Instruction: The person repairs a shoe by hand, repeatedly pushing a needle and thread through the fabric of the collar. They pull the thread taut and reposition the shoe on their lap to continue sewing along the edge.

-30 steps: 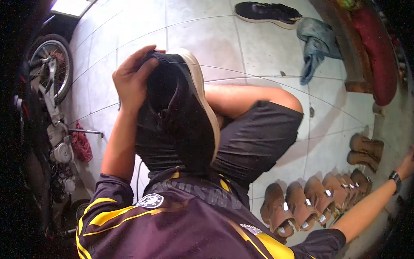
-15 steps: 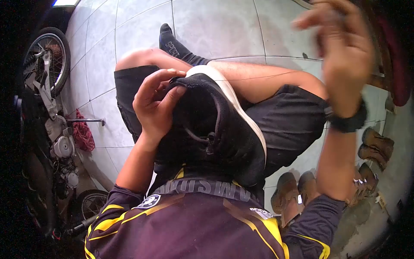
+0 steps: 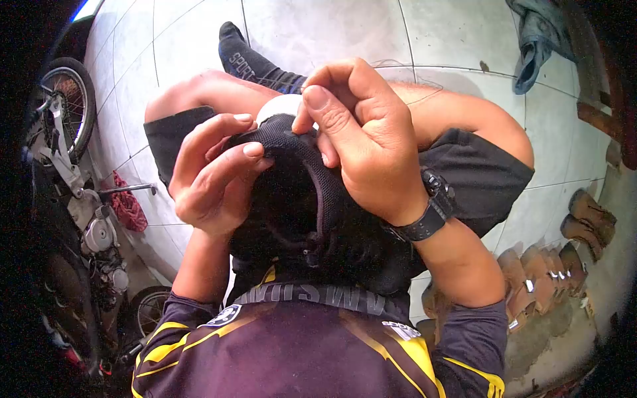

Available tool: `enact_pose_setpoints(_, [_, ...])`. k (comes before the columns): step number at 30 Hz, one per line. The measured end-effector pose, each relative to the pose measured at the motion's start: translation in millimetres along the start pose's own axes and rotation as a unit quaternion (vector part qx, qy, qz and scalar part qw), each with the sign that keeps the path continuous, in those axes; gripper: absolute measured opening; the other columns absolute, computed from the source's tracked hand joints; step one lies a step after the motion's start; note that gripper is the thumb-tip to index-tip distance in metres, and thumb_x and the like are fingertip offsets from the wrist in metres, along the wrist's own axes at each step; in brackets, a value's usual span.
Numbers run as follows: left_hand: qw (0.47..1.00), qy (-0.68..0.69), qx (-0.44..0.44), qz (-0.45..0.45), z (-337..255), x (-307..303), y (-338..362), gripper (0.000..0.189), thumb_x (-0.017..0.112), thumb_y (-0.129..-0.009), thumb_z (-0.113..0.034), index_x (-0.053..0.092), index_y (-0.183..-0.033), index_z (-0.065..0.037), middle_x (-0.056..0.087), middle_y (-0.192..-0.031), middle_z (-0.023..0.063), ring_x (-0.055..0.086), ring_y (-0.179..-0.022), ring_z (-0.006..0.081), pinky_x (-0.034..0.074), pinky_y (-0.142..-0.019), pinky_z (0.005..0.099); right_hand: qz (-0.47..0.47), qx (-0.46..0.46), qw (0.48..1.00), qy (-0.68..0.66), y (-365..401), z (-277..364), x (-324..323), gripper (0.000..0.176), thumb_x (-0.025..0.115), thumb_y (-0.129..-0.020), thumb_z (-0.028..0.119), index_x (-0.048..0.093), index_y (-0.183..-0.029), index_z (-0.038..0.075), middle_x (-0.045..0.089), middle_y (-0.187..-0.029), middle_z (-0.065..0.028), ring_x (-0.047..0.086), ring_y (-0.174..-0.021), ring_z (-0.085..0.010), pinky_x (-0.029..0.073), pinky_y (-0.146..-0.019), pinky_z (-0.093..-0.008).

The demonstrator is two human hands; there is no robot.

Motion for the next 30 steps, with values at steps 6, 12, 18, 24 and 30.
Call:
enact_pose_setpoints(6, [0.994, -0.052, 0.095, 0.035, -9, -2, -10, 0.026, 0.087, -0.066, -0.006, 0.082, -0.091, -0.007, 0.072, -0.1, 0.0184, 0.073, -0.082, 0.0271, 0.06, -0.07, 0.033, -0.021, 0.002, 1.0, -0.003, -2, -5, -5, 0.013, 0.059, -0.106, 0.015, 0.06, -0.108, 0.002, 0.066, -0.081, -0.0023, 0.048, -0.059, -0.0023, 0.039, -0.053, -0.0173])
enact_pose_setpoints(12, [0.983, -0.096, 0.119, 0.1, -22, 0, -25, 0.027, 0.088, -0.064, -0.006, 0.082, -0.09, -0.006, 0.073, -0.092, 0.0171, 0.073, -0.078, 0.0272, 0.061, -0.069, 0.0346, -0.012, 0.005, 1.0, 0.01, -1, -7, -7, 0.015, 0.055, -0.107, 0.013, 0.059, -0.117, 0.002, 0.069, -0.089, -0.0075, 0.048, -0.057, -0.0022, 0.038, -0.053, -0.0146])
enact_pose_setpoints(18, [0.975, -0.114, 0.137, 0.135, -26, 2, -27, 0.026, 0.088, -0.063, -0.005, 0.079, -0.088, -0.003, 0.073, -0.092, 0.0182, 0.074, -0.08, 0.0273, 0.061, -0.067, 0.0353, -0.007, 0.013, 1.0, 0.007, 0, -8, -8, 0.017, 0.058, -0.106, 0.014, 0.06, -0.118, 0.002, 0.069, -0.088, -0.0078, 0.049, -0.058, -0.0019, 0.038, -0.054, -0.0146])
enact_pose_setpoints(24, [0.976, -0.102, 0.139, 0.13, -23, -1, -24, 0.027, 0.087, -0.064, -0.005, 0.078, -0.09, -0.004, 0.074, -0.095, 0.0184, 0.074, -0.082, 0.0297, 0.062, -0.069, 0.0354, -0.005, 0.006, 1.0, 0.026, 1, -6, -8, 0.017, 0.058, -0.106, 0.013, 0.06, -0.118, 0.002, 0.07, -0.087, -0.0072, 0.049, -0.058, -0.0017, 0.038, -0.054, -0.0146])
enact_pose_setpoints(30, [0.965, -0.109, 0.184, 0.153, -29, 0, -27, 0.029, 0.085, -0.063, -0.005, 0.079, -0.092, -0.006, 0.074, -0.095, 0.0169, 0.074, -0.085, 0.0306, 0.062, -0.074, 0.0357, -0.006, 0.01, 1.0, 0.029, 1, -7, -8, 0.017, 0.058, -0.106, 0.014, 0.061, -0.117, 0.002, 0.07, -0.087, -0.0064, 0.049, -0.057, -0.0014, 0.038, -0.054, -0.0147])
Point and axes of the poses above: each hand's wrist, its own y-axis away from the middle knuckle, its own x-axis out of the palm, z = x × y, the point moved 7 cm from there along -y, towards the middle knuckle
